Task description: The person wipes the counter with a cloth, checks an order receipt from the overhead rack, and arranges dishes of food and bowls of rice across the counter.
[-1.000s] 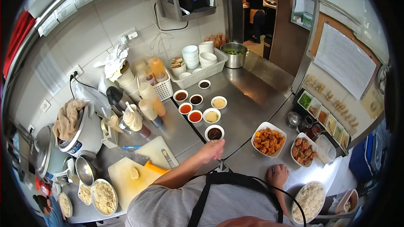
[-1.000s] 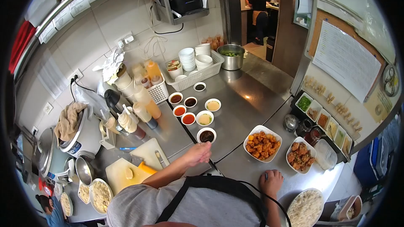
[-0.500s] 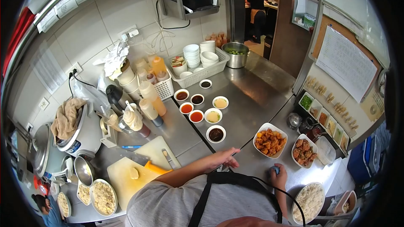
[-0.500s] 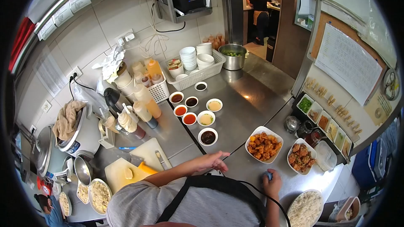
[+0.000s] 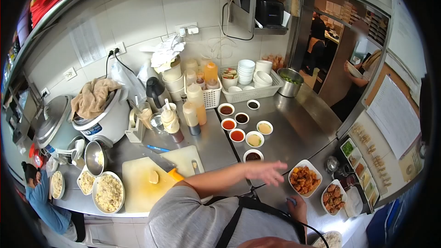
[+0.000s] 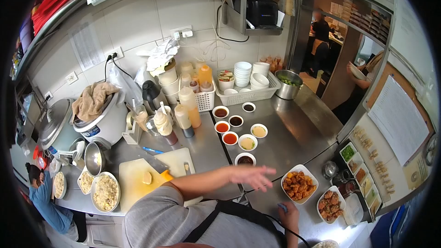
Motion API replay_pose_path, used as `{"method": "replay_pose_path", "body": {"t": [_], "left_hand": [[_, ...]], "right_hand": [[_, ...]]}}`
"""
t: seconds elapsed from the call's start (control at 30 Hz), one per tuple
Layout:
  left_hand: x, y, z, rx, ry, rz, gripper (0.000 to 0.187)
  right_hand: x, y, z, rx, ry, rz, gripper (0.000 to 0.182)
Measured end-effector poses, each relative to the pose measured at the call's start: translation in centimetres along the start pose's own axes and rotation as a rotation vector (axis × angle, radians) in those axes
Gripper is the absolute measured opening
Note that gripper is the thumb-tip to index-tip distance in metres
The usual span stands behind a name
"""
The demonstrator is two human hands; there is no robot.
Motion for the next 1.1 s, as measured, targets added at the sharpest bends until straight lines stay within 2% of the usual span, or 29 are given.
{"method": "replay_pose_path", "body": {"t": [0.1, 0.13, 0.17, 0.2, 0.23, 0.27, 0.33, 0.4, 0.5, 0.6, 0.7, 0.83, 0.87, 0.97, 1.1], "left_hand": [[9.1, -6.3, -5.7, 0.297, 0.206, 0.136, 0.063], [12.2, -8.3, -8.0, 0.369, 0.356, 0.155, 0.058], [15.8, -9.8, -10.5, 0.482, 0.383, 0.216, 0.053], [18.9, -11.5, -13.1, 0.551, 0.491, 0.156, 0.049], [22.2, -12.7, -15.7, 0.612, 0.576, 0.178, 0.048], [25.3, -12.9, -18.5, 0.769, 0.609, 0.211, 0.044], [30.8, -15.9, -23.5, 0.887, 0.777, 0.254, 0.041], [35.3, -16.2, -28.4, 1.095, 0.892, 0.265, 0.039], [40.7, -18.2, -34.3, 1.194, 1.075, 0.282, 0.038], [44.3, -19.0, -39.2, 1.221, 1.226, 0.236, 0.04], [45.2, -16.7, -42.7, 1.325, 1.358, 0.233, 0.042], [45.3, -14.7, -46.0, 1.381, 1.397, 0.232, 0.041], [45.5, -14.3, -46.9, 1.383, 1.407, 0.242, 0.04], [46.1, -13.2, -48.9, 1.418, 1.435, 0.24, 0.039], [45.5, -12.8, -51.4, 1.501, 1.512, 0.087, 0.03]], "right_hand": [[3.1, 0.0, -1.7, 0.069, 0.048, -0.087, 0.016], [4.1, 0.3, -2.3, 0.101, 0.068, -0.085, 0.017], [4.9, 0.5, -2.8, 0.135, 0.085, -0.082, 0.017], [5.5, 0.5, -3.0, 0.17, 0.109, -0.107, 0.018], [6.0, 0.6, -3.2, 0.204, 0.133, -0.13, 0.018], [6.3, 0.7, -3.3, 0.237, 0.159, -0.152, 0.019], [5.9, 0.5, -3.5, 0.266, 0.196, -0.168, 0.019], [6.0, 0.5, -3.7, 0.326, 0.199, -0.169, 0.02], [4.8, 0.2, -3.6, 0.366, 0.207, -0.164, 0.02], [4.7, 0.2, -3.4, 0.367, 0.206, -0.186, 0.021], [5.5, 0.5, -3.6, 0.34, 0.193, -0.242, 0.023], [7.7, 0.9, -3.5, 0.259, 0.172, -0.271, 0.025], [10.8, 1.3, -3.3, 0.203, 0.197, -0.102, 0.027], [11.1, 1.4, -3.4, 0.209, 0.207, -0.129, 0.027], [6.9, 0.5, -3.5, 0.321, 0.212, -0.171, 0.023]]}}
Point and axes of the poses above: each hand's wrist, its own z-axis towards the middle knuckle, its own y-axis out of the palm, x = y × z, the point moved 8 cm from there along z, towards the middle knuckle, and after that the axes turned 1 degree about z, right-handed, at the moved point
